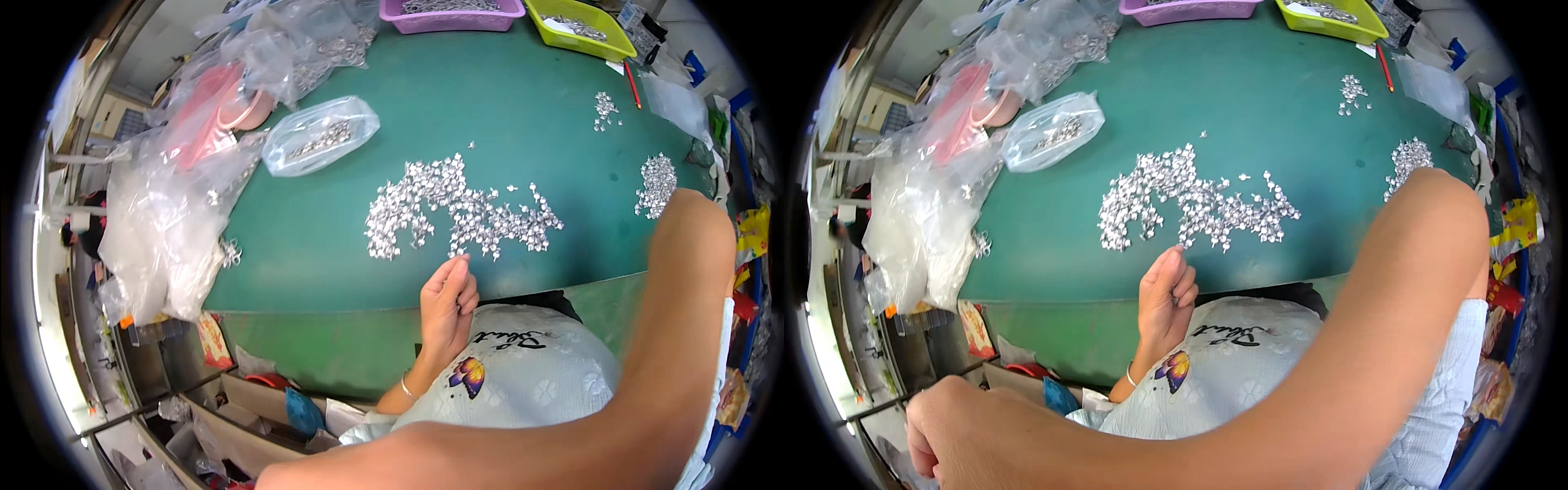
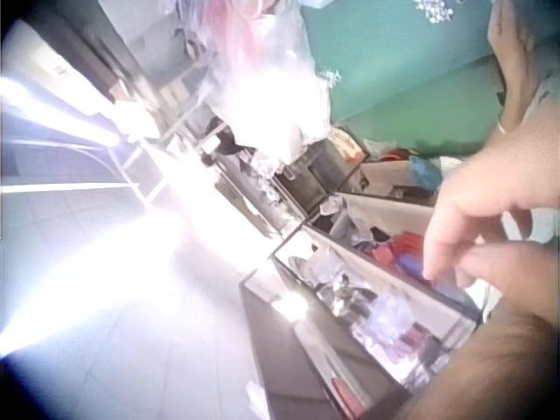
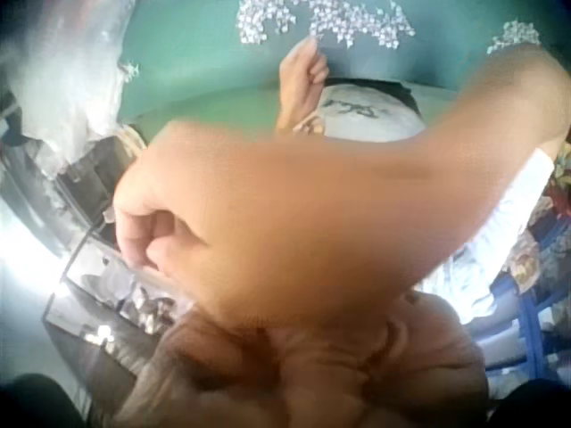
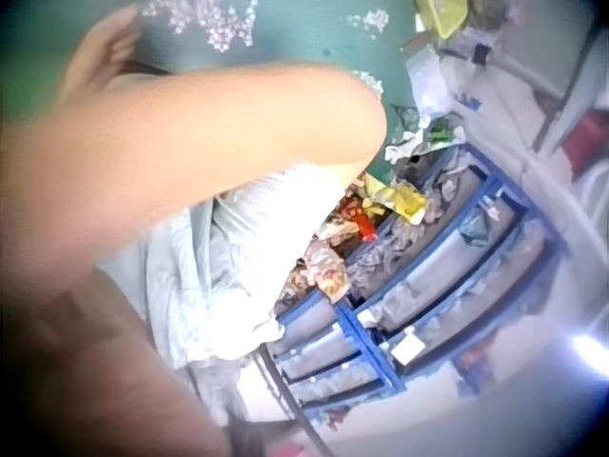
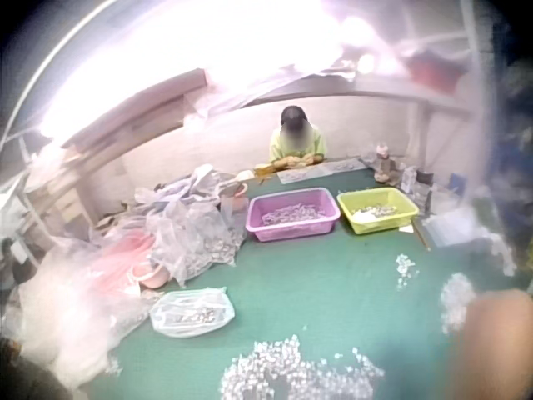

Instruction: The person sits at a green table and repeatedly picks up small silver metal components and white plastic pieces. They manually join these parts together by hand and place the assembled units into a pile on the table.

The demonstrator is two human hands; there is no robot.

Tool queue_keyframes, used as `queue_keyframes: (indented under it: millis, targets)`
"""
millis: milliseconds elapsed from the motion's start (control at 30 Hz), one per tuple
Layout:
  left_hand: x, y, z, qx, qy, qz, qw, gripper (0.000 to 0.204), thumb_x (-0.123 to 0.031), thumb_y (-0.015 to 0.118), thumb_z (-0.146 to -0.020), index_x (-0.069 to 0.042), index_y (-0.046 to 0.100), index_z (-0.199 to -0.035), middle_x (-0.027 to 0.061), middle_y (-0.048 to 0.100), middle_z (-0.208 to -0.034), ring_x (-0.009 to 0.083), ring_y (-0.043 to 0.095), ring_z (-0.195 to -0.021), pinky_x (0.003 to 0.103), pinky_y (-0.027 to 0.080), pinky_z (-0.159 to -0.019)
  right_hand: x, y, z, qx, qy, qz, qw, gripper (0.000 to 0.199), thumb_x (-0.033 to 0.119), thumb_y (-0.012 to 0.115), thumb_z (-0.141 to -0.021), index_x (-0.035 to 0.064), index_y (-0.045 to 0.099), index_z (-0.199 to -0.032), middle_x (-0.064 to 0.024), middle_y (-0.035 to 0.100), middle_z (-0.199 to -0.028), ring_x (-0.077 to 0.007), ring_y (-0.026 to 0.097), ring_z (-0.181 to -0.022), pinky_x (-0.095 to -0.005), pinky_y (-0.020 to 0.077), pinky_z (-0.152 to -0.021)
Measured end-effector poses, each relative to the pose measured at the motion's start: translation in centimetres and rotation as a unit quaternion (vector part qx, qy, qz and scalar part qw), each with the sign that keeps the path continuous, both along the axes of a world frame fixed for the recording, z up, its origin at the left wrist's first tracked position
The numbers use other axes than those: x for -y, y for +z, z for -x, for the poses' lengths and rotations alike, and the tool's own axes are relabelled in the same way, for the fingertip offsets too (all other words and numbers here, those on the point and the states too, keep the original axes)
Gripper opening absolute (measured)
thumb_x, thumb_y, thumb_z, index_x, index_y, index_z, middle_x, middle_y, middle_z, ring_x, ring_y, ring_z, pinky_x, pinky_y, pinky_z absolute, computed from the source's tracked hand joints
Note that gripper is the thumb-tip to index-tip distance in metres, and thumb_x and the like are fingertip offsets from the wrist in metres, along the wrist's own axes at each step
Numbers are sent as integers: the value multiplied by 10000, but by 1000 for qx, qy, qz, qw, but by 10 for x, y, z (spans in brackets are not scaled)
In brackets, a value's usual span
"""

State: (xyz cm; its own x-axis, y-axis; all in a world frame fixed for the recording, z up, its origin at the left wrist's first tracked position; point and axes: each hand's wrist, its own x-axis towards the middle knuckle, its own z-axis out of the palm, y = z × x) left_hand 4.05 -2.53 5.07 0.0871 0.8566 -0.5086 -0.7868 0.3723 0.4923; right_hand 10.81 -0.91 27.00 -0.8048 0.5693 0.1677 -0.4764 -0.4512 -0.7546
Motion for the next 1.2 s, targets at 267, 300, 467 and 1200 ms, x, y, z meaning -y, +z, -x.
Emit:
queue_keyframes:
  millis: [267,300,467,1200]
  targets:
    - [22,6,-10,17,13,-20,1000,195,-160,572,-916,-17,554,-1046,-54,325,-637,44,314,-549,181,242,-441,46,22,-18,-32,166,37,985,116,7,454,-806,-40,549,-757,-65,507,-657,-163,479,-606,-313,410,-603]
    - [18,4,-11,40,20,-6,999,209,-158,564,-920,-15,535,-1070,-47,334,-655,46,312,-546,186,237,-432,48,21,-20,-31,185,45,981,121,5,453,-805,-42,557,-763,-64,511,-661,-160,483,-612,-313,411,-604]
    - [2,-1,3,100,93,-8,991,248,-109,497,-935,5,470,-1153,7,424,-748,70,407,-602,203,334,-432,75,-24,-27,-48,84,-62,993,140,34,459,-834,-31,572,-887,-81,545,-812,-157,515,-720,-318,424,-662]
    - [-247,-4,117,28,328,-34,944,357,-127,306,-883,36,425,-1178,207,474,-1223,379,437,-1194,610,329,-983,-43,-119,-137,185,17,136,973,284,68,527,-900,-6,522,-1174,-74,547,-1087,-128,531,-879,-264,429,-772]
